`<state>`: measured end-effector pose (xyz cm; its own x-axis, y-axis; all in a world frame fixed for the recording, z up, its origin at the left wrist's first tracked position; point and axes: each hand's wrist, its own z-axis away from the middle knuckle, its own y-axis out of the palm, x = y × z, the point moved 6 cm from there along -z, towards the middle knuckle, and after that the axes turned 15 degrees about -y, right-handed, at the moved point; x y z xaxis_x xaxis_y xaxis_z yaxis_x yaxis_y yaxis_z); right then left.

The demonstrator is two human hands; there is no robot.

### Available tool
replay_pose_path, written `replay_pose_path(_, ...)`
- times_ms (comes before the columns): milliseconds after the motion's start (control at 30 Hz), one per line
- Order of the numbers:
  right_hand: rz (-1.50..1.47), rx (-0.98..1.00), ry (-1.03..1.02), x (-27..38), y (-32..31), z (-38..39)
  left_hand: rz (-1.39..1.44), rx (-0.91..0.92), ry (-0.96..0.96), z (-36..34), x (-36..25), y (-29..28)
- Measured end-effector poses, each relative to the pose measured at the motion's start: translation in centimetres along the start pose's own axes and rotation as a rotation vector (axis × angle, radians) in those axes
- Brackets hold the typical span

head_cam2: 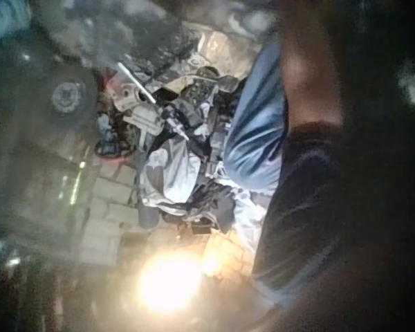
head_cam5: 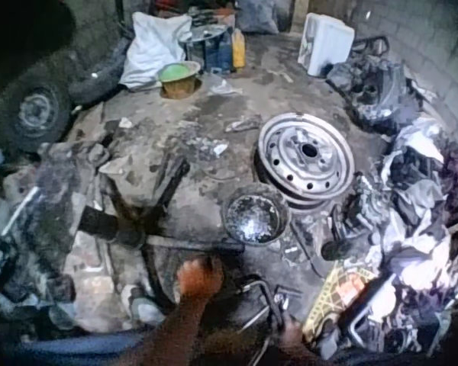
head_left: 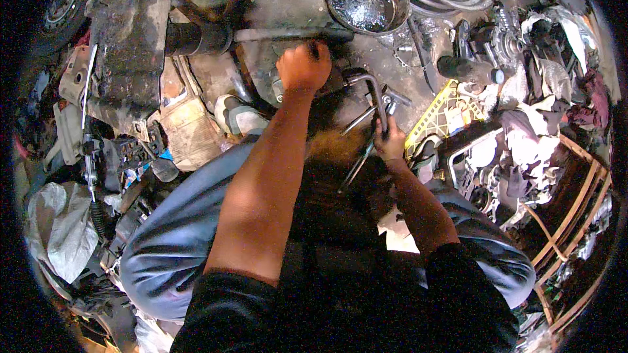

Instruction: The person sits on the floor in a cluttered workshop and uses a hammer and a metal rod to strike and adjust a cylindrical mechanical component. The person repeatedly taps the component, rotates it, and repositions the rod to continue the adjustment.

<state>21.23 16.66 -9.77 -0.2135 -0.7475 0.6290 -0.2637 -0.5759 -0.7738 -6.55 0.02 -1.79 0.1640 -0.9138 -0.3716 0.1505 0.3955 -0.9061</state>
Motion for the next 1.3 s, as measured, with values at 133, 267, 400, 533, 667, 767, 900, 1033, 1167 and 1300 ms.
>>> replay_pose_path(133,-0.114,0.015,0.027,0.4,-1.2,0.3,0.032,-0.044,0.012,0.1,-0.4,-0.2)
replay_pose_path(267,-0.176,0.075,0.129,1.0,-4.1,-0.4,0.095,-0.039,0.016,0.0,-0.5,-0.3)
replay_pose_path(400,-0.22,0.095,0.326,0.0,-6.0,1.4,0.044,-0.028,0.032,0.2,-0.1,-0.1)
replay_pose_path(533,-0.421,0.075,0.513,0.3,-7.0,2.8,0.012,0.022,0.02,0.0,0.3,0.5)
replay_pose_path(667,-0.461,0.117,0.631,1.5,-6.9,3.2,0.055,0.027,0.006,0.2,-0.1,-0.3)
replay_pose_path(767,-0.551,0.125,0.513,1.4,-5.9,2.6,0.112,-0.002,0.031,0.4,-0.3,-0.6)
replay_pose_path(900,-0.429,0.329,0.514,3.7,-7.4,-0.1,0.134,0.021,0.031,0.5,0.0,-0.6)
replay_pose_path(1033,-0.311,0.451,0.469,3.9,-8.4,-2.2,0.071,0.032,0.02,0.1,0.2,0.5)
replay_pose_path(1167,-0.295,0.394,0.319,5.8,-10.8,-4.9,0.068,-0.057,0.063,0.4,-0.1,0.0)
replay_pose_path(1300,-0.304,0.443,0.302,6.4,-11.5,-6.8,0.102,-0.053,0.058,0.4,-0.1,-0.3)
